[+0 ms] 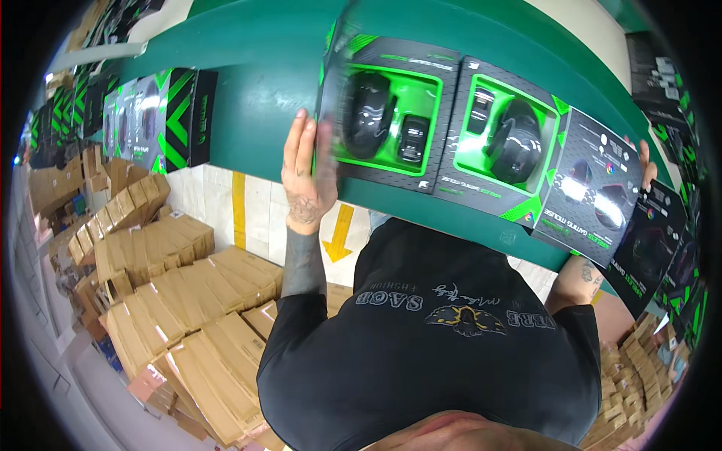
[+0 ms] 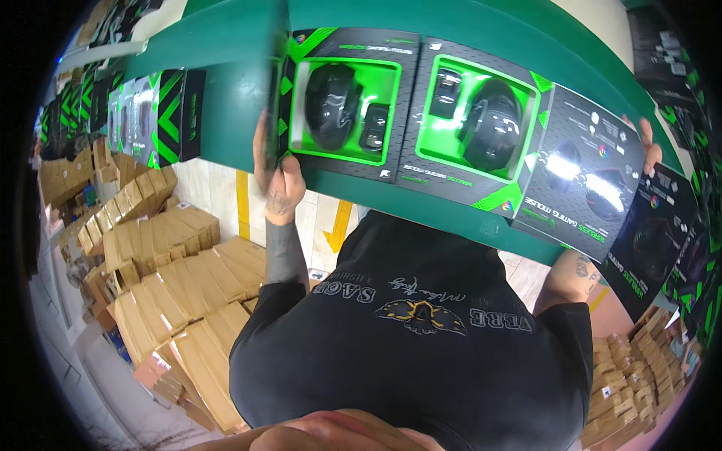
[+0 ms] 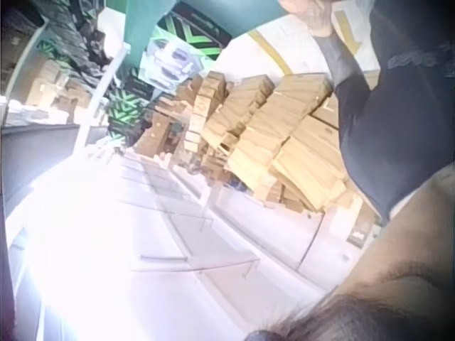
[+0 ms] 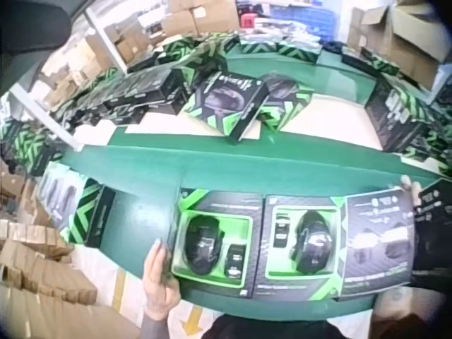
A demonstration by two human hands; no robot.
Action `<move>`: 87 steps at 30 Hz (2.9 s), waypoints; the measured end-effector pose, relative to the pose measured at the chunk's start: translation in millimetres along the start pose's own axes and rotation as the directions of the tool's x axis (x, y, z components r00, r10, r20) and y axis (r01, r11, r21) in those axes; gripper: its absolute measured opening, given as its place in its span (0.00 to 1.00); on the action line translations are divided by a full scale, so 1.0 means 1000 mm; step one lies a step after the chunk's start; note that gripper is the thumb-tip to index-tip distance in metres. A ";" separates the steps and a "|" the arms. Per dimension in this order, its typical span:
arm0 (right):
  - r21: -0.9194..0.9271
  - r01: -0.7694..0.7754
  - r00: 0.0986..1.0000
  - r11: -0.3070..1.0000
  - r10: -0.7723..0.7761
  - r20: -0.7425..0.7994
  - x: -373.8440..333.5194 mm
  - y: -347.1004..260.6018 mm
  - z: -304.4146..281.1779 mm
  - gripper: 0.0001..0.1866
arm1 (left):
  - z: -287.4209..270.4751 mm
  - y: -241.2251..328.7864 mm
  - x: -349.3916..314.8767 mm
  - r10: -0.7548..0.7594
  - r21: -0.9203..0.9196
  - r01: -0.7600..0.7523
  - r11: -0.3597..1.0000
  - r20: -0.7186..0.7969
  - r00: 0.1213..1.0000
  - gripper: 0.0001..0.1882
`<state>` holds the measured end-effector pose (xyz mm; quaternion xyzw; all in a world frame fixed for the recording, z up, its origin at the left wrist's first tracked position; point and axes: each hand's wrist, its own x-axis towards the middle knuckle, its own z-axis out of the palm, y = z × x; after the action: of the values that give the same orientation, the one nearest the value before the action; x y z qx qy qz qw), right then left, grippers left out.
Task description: Checking and arranging gaming mouse boxes on an assembly line or storage table.
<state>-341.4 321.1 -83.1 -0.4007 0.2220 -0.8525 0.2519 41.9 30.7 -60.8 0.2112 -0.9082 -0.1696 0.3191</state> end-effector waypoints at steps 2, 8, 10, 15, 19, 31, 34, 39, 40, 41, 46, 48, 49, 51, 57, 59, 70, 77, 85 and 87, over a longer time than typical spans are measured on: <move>-0.252 -0.143 0.918 0.957 0.033 -0.396 -0.014 -0.011 0.005 0.14 | -0.003 0.003 0.003 0.133 0.042 -0.134 0.990 0.034 0.991 0.34; -0.194 -0.349 0.852 0.917 0.224 -0.473 0.040 -0.037 -0.020 0.26 | 0.017 0.123 0.070 0.442 -0.309 -0.323 0.895 0.504 0.742 0.39; -0.017 -0.292 0.852 0.956 0.252 -0.459 0.020 -0.015 0.052 0.28 | 0.037 0.151 0.060 0.554 -0.393 -0.404 0.826 0.426 0.716 0.36; 0.186 -0.072 0.745 0.980 0.177 -0.643 0.011 -0.033 0.116 0.32 | 0.092 0.199 0.068 0.687 -0.261 -0.652 0.711 0.061 0.724 0.28; -0.162 -0.290 0.830 0.943 0.164 -0.533 0.010 -0.046 0.061 0.28 | 0.097 0.199 0.048 0.649 -0.246 -0.662 0.708 -0.141 0.747 0.18; 0.213 -0.162 0.974 0.963 0.191 -0.124 0.007 -0.055 -0.040 0.26 | 0.032 0.117 0.029 0.024 0.177 -0.044 0.983 0.112 0.993 0.35; 0.465 0.040 0.898 0.884 0.172 -0.405 0.006 -0.044 -0.020 0.26 | 0.017 0.092 0.025 -0.059 0.242 0.042 0.969 0.065 0.996 0.37; 0.510 0.101 0.858 0.854 0.185 -0.479 0.003 -0.046 -0.013 0.21 | 0.004 0.042 0.036 -0.240 0.304 0.217 0.928 0.038 0.970 0.37; 0.517 0.094 0.875 0.851 0.178 -0.451 -0.002 -0.045 -0.024 0.23 | 0.002 0.033 0.036 -0.267 0.339 0.222 0.914 0.093 0.959 0.38; 0.524 0.083 0.890 0.848 0.172 -0.421 0.002 -0.045 -0.024 0.25 | 0.001 0.032 0.037 -0.271 0.330 0.228 0.916 0.091 0.958 0.38; 0.454 0.074 0.830 0.888 0.197 -0.521 -0.001 -0.047 -0.021 0.27 | -0.009 0.024 0.039 -0.426 0.148 0.402 0.904 0.214 0.879 0.40; 0.430 0.038 0.854 0.902 0.194 -0.482 0.000 -0.046 -0.028 0.28 | -0.009 0.020 0.040 -0.461 0.111 0.447 0.887 0.252 0.851 0.42; 0.388 -0.014 0.867 0.921 0.205 -0.454 -0.001 -0.047 -0.033 0.29 | -0.007 0.020 0.041 -0.461 0.111 0.448 0.887 0.253 0.850 0.42; 0.398 -0.102 0.902 0.912 0.254 -0.350 0.007 -0.036 -0.021 0.30 | -0.006 0.020 0.041 -0.448 0.093 0.439 0.894 0.229 0.864 0.42; 0.436 -0.114 0.916 0.893 0.264 -0.301 0.009 -0.031 -0.026 0.31 | -0.002 0.022 0.044 -0.447 0.093 0.437 0.895 0.204 0.871 0.41; 0.404 -0.163 0.935 0.900 0.272 -0.228 0.009 -0.032 -0.029 0.32 | -0.002 0.022 0.044 -0.447 0.081 0.440 0.894 0.211 0.869 0.40; 0.132 -0.277 0.922 0.952 0.302 -0.243 0.009 -0.040 -0.026 0.29 | -0.003 0.022 0.044 -0.429 0.074 0.423 0.903 0.220 0.876 0.38; 0.175 -0.205 0.957 0.963 0.234 -0.172 0.006 -0.036 -0.024 0.33 | -0.003 0.022 0.043 -0.422 0.073 0.416 0.906 0.205 0.883 0.39; -0.923 -0.363 0.924 0.129 0.178 -0.339 0.006 -0.024 0.027 0.15 | 0.000 0.024 0.050 -0.405 0.088 0.396 0.914 0.242 0.882 0.37; -0.949 -0.317 0.927 -0.012 0.209 -0.312 0.005 -0.035 0.030 0.16 | -0.001 0.023 0.052 -0.363 0.072 0.357 0.931 0.269 0.892 0.36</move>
<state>-328.8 339.2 -42.3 -0.3790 0.8257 -0.4145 0.0525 -0.3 24.7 -23.6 0.3532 -0.8907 -0.2442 0.1492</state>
